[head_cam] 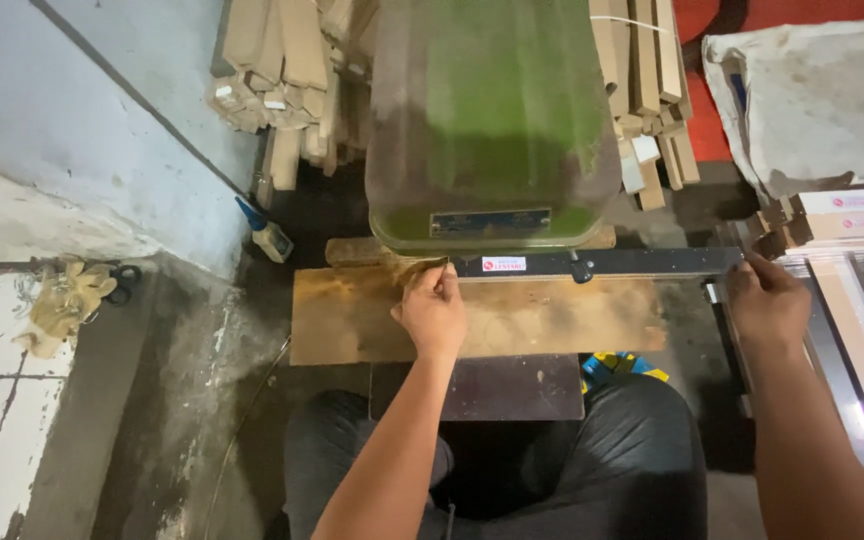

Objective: Operating a punch machine to process thin strips of material by aligning them under the punch head and activating the machine.

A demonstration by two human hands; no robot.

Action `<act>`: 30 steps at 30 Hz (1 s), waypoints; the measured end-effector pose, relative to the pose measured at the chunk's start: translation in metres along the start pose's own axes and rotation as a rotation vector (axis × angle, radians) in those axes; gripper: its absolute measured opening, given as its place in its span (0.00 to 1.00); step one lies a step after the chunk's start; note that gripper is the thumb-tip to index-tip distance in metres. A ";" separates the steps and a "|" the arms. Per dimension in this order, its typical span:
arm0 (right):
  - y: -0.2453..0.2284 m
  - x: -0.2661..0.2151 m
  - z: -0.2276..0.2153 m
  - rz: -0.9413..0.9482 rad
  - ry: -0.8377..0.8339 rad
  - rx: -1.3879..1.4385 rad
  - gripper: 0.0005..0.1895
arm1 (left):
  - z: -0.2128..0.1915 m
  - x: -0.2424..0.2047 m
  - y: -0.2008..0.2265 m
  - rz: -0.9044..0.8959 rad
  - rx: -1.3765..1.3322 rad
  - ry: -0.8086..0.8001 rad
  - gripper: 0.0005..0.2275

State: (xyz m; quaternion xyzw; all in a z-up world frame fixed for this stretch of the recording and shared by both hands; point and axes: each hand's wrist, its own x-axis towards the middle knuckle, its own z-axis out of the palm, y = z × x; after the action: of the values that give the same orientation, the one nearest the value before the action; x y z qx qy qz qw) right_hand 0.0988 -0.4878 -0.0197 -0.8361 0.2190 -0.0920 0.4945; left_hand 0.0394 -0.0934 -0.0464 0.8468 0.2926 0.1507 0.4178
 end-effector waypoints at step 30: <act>-0.246 -0.066 0.121 -0.588 -0.545 -0.172 0.10 | 0.013 0.002 -0.007 0.445 0.193 0.451 0.09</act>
State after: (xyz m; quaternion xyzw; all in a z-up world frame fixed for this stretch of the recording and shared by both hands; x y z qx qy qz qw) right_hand 0.1530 -0.2602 0.1381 -0.8950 -0.1614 0.0142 0.4156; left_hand 0.0452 -0.0968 -0.0594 0.8709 0.1986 0.3937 0.2169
